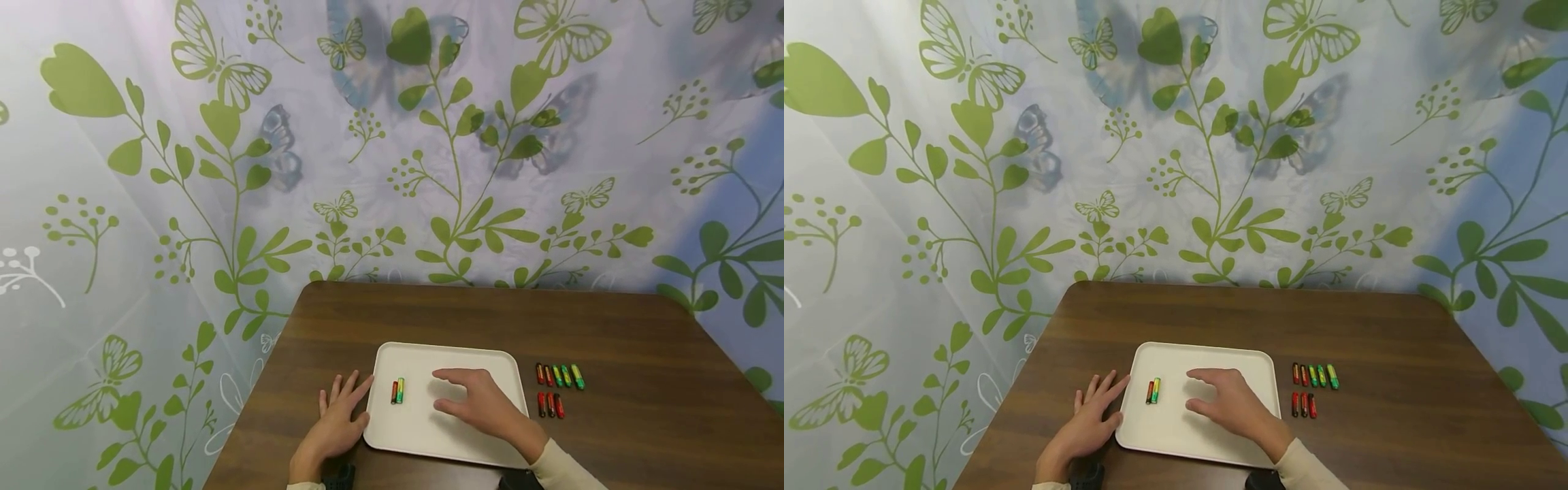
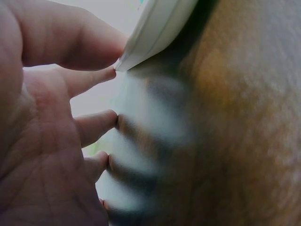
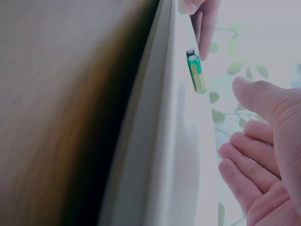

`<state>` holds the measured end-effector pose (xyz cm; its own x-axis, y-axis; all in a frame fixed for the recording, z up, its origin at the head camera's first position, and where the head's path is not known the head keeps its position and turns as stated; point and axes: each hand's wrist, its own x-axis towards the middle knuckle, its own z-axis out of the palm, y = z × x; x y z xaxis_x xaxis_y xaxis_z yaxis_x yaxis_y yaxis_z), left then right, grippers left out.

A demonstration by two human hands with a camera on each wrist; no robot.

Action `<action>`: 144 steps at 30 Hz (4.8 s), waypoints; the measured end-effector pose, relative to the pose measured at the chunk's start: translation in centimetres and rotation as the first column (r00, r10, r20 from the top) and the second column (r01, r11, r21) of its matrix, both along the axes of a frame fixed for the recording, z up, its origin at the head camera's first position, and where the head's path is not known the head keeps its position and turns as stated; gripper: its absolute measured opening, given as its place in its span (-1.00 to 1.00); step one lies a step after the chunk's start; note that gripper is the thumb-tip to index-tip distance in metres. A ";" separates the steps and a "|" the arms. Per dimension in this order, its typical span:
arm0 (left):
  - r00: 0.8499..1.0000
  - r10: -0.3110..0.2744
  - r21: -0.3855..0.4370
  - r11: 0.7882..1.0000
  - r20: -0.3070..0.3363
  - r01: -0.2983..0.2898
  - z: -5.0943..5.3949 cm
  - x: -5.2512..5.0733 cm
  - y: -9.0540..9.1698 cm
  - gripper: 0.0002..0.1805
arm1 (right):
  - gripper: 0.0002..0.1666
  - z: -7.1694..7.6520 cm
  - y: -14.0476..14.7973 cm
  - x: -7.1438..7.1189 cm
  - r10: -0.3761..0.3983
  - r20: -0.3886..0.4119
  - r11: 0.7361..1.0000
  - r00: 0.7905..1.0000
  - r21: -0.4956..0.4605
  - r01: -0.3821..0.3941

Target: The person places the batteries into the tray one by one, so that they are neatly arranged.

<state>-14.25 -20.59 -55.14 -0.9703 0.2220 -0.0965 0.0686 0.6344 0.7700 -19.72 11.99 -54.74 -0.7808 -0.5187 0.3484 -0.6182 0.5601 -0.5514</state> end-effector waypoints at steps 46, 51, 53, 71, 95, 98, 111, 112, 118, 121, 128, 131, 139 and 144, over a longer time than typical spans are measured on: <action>1.000 0.011 0.003 1.000 0.003 -0.011 -0.1 0.2 0.1 -0.23 | -0.27 -0.6 19.9 2.6 -0.200 -0.206 0.952 0.958 0.190 0.240; 1.000 0.014 0.000 1.000 0.002 -0.014 -0.1 0.2 0.1 -0.23 | -0.27 -1.2 19.9 2.6 -0.201 -0.224 0.956 0.954 0.169 0.241; 1.000 0.013 -0.003 1.000 -0.001 -0.013 -0.1 0.1 0.2 -0.23 | -0.28 -1.4 20.0 2.6 -0.197 -0.229 0.956 0.953 0.169 0.239; 1.000 -0.005 0.004 1.000 -0.008 0.005 0.0 0.1 0.0 -0.23 | -0.28 -0.8 20.6 2.9 -0.155 -0.295 0.962 0.943 0.170 0.212; 1.000 0.003 0.021 1.000 -0.009 -0.003 0.0 0.1 0.0 -0.23 | -0.31 4.3 13.5 1.3 -0.029 -0.230 0.998 0.973 0.045 0.041; 1.000 0.002 0.023 1.000 -0.008 -0.002 0.0 0.0 0.0 -0.22 | -0.34 4.3 11.6 0.9 -0.026 -0.246 0.998 0.969 0.047 0.039; 1.000 0.007 0.016 1.000 -0.019 -0.006 -0.2 0.1 0.1 -0.23 | -0.42 1.9 4.2 0.2 -0.030 -0.183 0.999 0.983 -0.025 0.026; 1.000 0.007 0.014 1.000 -0.021 -0.007 -0.2 0.0 0.1 -0.23 | -0.42 1.8 3.6 0.2 -0.028 -0.185 0.999 0.982 -0.031 0.023; 1.000 0.009 0.015 1.000 -0.027 -0.009 -0.1 -0.1 0.1 -0.23 | -0.47 0.9 0.7 0.1 -0.013 -0.185 0.999 0.983 -0.053 0.003; 1.000 0.009 0.009 1.000 -0.023 -0.009 0.0 -0.1 0.2 -0.23 | -0.48 0.5 -0.6 0.2 -0.015 -0.138 0.998 0.990 -0.062 0.006; 1.000 0.009 0.020 1.000 -0.029 -0.009 -0.2 -0.1 0.1 -0.23 | -0.51 -0.5 -3.4 -0.1 0.002 -0.092 0.998 0.996 -0.065 -0.008; 0.998 0.010 0.037 0.999 -0.058 -0.008 -0.6 -0.2 0.1 -0.23 | -0.51 -1.0 -4.4 -0.3 0.017 -0.077 0.997 0.997 -0.070 -0.023; 0.995 -0.007 0.082 0.996 -0.099 0.015 -2.2 -0.4 -0.4 -0.24 | -0.52 -1.7 -6.4 -0.3 -0.008 -0.044 0.999 0.999 -0.042 0.006; 0.995 0.005 0.074 0.997 -0.099 0.002 -2.1 -0.3 -0.4 -0.24 | -0.52 -1.6 -7.1 -0.2 -0.022 -0.047 1.000 0.999 0.003 0.022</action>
